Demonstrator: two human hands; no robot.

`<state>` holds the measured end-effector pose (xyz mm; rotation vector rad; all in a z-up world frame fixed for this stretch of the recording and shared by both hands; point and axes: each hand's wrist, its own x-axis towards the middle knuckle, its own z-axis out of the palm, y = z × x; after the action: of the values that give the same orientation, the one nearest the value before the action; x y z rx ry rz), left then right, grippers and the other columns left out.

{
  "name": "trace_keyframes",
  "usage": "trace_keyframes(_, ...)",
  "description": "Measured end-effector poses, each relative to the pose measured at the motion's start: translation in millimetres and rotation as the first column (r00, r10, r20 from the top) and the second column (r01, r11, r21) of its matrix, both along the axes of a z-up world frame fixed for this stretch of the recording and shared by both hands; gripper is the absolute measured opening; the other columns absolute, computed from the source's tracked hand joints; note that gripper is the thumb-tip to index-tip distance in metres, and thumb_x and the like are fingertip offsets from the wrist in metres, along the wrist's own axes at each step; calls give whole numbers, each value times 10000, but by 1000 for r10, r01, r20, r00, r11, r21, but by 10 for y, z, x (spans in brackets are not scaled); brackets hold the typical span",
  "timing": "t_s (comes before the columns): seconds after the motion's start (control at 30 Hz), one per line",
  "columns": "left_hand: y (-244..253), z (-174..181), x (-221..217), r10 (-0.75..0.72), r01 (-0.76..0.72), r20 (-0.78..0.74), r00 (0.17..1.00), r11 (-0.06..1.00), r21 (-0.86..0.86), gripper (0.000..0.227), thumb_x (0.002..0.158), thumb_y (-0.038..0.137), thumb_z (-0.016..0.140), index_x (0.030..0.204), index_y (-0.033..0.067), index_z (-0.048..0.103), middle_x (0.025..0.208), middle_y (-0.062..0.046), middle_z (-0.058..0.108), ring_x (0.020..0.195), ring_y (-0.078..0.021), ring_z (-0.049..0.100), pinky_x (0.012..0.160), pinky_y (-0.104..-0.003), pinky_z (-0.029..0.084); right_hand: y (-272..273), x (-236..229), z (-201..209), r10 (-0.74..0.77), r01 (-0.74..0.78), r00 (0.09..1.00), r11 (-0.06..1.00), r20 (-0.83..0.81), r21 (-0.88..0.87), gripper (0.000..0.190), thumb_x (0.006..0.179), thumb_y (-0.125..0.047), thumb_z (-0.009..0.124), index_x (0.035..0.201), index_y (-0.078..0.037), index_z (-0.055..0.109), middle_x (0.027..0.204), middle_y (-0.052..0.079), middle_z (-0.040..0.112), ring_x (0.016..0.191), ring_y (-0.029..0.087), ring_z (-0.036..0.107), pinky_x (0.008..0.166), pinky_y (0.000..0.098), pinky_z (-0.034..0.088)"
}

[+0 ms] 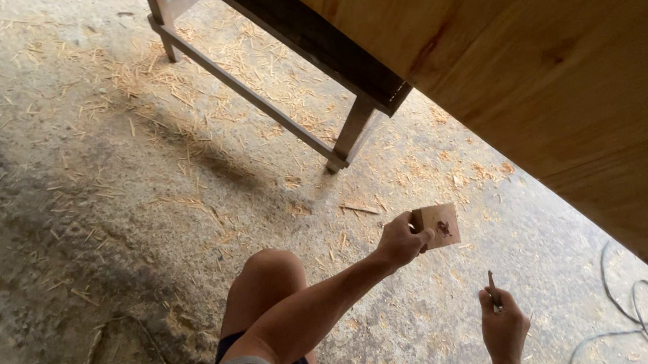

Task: The person applies wood filler to gaps in a wooden table using a putty knife, smoothing the filler into the seams and edges. They repeatedly scoop filler from a small board and spread it along the joints.

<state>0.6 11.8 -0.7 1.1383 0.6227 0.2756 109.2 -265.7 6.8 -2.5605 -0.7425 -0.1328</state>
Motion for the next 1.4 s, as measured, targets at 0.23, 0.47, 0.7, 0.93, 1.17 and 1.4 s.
trace_keyframes(0.23,41,-60,-6,57,-57,-32,998,998,13,396,932,195,725,1196,-68,590,1016,-190,709,789,-202,740,644,-307,640,477,-291,397,108,-107,994,992,-6,71,214,1071,-143,596,1199,-59,746,955,84,759,699,160,676,598,323,531)
trace_keyframes(0.47,183,-18,-93,47,-47,-12,999,999,20,391,926,194,719,1198,-57,593,1050,-202,701,789,-222,744,635,-315,647,1825,-671,1387,399,-401,916,910,37,102,249,1074,-87,558,1286,-41,681,1225,147,712,691,159,687,612,318,580)
trace_keyframes(0.7,379,57,-215,82,-82,13,997,995,51,419,927,242,732,1212,-36,603,1043,-194,717,843,-236,731,717,-342,619,3029,-1169,1916,680,-675,680,727,275,-130,274,1102,-102,551,1338,-35,673,1536,153,579,1134,267,724,841,334,611)
trace_keyframes(0.93,575,64,-289,121,-121,1,993,991,51,452,921,269,739,1230,-36,611,1068,-201,730,912,-263,744,799,-377,614,3507,-1495,2033,671,-617,717,737,188,-275,281,1069,-152,580,1316,-76,690,1677,181,375,1092,262,725,773,329,615)
trace_keyframes(1.17,684,35,-289,148,-148,11,989,989,7,473,906,253,748,1249,-44,613,1097,-218,725,931,-274,742,820,-379,608,3647,-1518,1948,687,-643,710,722,155,-257,338,1105,-165,521,1395,-49,648,1712,266,220,1335,361,597,801,333,621)
trace_keyframes(1.4,705,-188,-165,192,-194,49,980,980,43,540,850,251,812,1247,-48,601,1105,-219,717,947,-276,718,812,-384,601,3783,-1414,1803,685,-626,684,728,250,-280,389,1145,-132,539,1521,-68,612,1763,250,172,1328,382,637,954,401,584)
